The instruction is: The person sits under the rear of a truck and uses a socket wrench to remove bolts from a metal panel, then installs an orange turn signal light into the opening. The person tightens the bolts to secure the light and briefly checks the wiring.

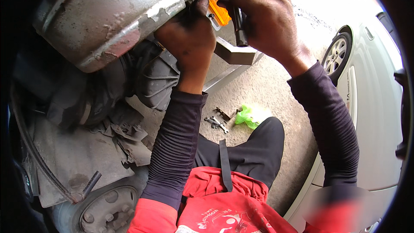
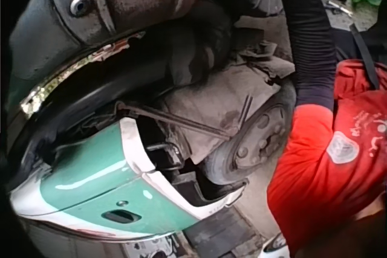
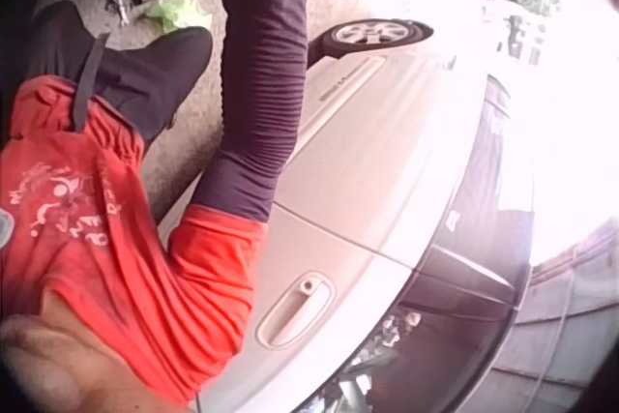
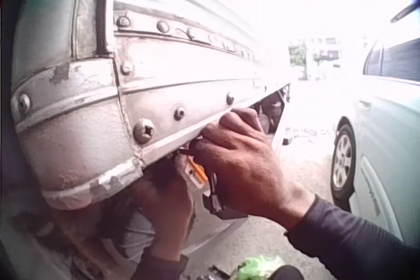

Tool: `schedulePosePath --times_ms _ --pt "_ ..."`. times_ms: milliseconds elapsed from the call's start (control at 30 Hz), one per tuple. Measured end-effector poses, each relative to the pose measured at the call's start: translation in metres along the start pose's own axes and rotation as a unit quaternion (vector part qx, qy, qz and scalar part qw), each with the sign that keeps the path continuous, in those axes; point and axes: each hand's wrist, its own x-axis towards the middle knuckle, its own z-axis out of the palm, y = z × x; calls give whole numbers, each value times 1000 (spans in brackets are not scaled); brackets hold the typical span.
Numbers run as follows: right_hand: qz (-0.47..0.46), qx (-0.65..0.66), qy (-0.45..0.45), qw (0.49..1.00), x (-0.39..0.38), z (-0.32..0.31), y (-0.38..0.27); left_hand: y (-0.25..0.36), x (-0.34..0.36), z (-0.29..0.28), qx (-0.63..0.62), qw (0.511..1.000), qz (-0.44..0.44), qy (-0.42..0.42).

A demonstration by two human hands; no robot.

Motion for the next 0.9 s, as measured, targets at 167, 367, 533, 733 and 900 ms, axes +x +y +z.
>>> schedulePosePath --times_ms 167,367,533,733,900 --pt "17 53 68 996 3 10 -1 -13 -2 -1 -16 999 -31 5" --pt "75 44 98 991 4 17 -11 -14 1 8 -167 983 -72 16" --pt "133 44 72 987 3 15 -18 12 17 15 -386 868 -281 137" --pt "236 118 116 958 7 12 -39 -7 0 -12 -134 979 -124 -88" --pt "445 211 117 862 22 17 -57 -24 13 -12 64 996 39 -51"
